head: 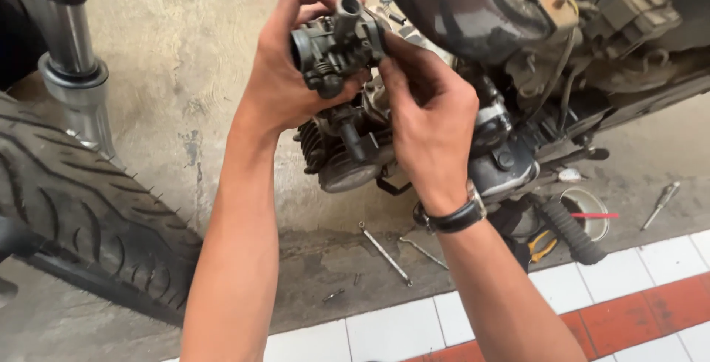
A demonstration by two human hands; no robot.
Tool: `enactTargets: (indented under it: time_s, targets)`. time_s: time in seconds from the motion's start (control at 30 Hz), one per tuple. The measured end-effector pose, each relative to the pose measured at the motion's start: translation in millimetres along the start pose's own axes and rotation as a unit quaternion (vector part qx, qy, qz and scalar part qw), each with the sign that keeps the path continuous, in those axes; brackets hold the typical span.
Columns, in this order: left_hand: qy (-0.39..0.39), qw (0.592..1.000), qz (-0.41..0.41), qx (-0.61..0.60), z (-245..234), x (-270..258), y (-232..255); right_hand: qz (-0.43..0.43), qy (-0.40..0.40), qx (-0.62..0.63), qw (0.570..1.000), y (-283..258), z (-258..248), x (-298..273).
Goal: Installing and securing a carburetor onto a motorcycle engine.
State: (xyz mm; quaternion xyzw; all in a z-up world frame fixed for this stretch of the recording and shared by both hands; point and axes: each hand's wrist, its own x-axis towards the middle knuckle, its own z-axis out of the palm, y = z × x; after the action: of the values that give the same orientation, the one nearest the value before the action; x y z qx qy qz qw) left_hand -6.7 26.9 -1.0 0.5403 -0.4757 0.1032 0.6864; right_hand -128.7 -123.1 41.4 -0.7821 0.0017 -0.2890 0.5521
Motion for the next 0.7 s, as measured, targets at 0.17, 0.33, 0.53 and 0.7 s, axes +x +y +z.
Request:
enactTargets:
  time_s: [0.17,0.33,0.53,0.7]
  targets:
    - [-0.02,0.999,-0.042,0.021,-0.2,4.8,-1.1,-0.072,0.032,-0.19,0.979,-9.3,-5.3,-5.2]
    - [-0.018,0.998,-0.016,0.049,1.1,0.3,-18.0,-0.187,0.035,-0.29,0.938,18.2,-6.8,-0.3]
    - [-0.008,0.998,-0.048,0.047,4.3,-0.8,-24.0,-0.265,0.055,-0.358,0.893,37.5,-3.3,-1.8]
    - [-0.009,0.996,-0.004,0.085,2.9,1.6,-26.2,-0.311,0.068,-0.385,0.866,47.9,-1.3,5.0]
